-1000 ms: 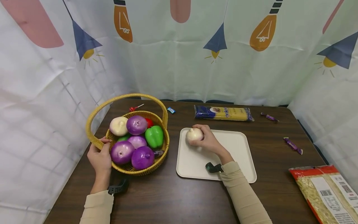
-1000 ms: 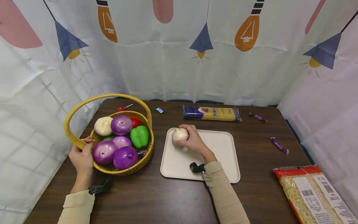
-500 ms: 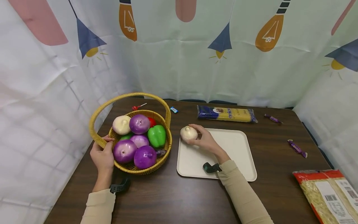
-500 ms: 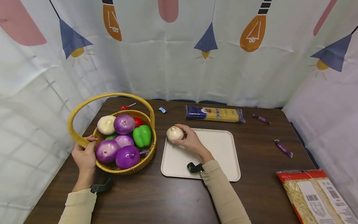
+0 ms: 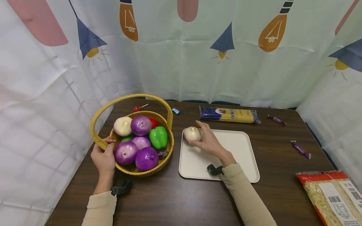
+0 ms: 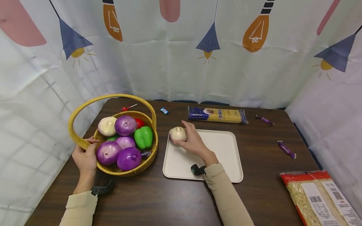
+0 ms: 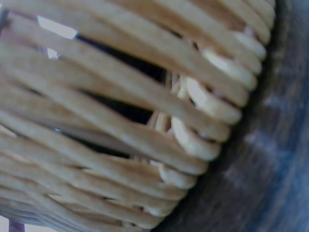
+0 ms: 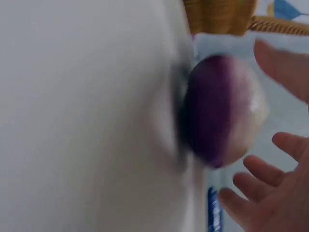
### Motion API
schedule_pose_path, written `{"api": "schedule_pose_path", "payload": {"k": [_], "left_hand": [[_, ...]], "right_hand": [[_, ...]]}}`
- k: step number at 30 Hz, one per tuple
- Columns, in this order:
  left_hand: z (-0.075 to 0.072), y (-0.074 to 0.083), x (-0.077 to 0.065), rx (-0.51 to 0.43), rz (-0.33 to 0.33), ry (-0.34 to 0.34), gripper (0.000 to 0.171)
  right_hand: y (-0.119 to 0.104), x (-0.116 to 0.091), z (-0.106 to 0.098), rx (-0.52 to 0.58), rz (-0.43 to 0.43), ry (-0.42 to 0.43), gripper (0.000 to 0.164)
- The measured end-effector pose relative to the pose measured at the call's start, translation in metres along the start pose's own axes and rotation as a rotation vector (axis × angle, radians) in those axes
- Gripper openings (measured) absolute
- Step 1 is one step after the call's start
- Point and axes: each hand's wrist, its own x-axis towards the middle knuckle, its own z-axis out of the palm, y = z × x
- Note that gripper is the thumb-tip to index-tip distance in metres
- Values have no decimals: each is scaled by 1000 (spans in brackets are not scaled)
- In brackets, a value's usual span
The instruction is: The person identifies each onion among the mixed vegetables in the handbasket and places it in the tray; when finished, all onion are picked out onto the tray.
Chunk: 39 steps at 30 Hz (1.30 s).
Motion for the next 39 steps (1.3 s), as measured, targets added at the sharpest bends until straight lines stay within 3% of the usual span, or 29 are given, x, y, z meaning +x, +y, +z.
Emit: {"api": "schedule_pose_path", "payload": {"k": [3,7,9,12,16,19,21,25,31,34,39], "left_hand": [[-1,-6,3,5,3,2,18],[-4,-22,9,18,-10,14,17],[-5,-28,11,20,-18,20,15],[-7,-31,13,19,-30,33,13],[-8,-33,13,22,-39,35,15],[-9,-34,12,6,-46,32,16],[-9,-35,12,-5,-50,31,17],[-9,-35,11,-11,-49,28,17],[-8,-32,10,-30,-42,33,14],[-8,-32,10,-32,-41,33,13],[-6,-34,10,-21,-31,26,16]], "right_hand": [[-18,-4,-1,7,-81,105,70],[-50,-10,13,159,-273,240,43],[-67,-13,28,241,-375,230,36],[-91,-18,56,307,-467,102,36],[-114,-19,84,140,-436,-76,56],[-126,-17,96,-57,-381,-145,74],[-131,-14,100,-130,-354,-179,81],[-136,-6,100,-108,-349,-274,82],[-133,6,97,-82,-433,-435,79],[-132,4,97,-84,-422,-428,79],[-130,-4,89,9,-374,-310,78]]}}
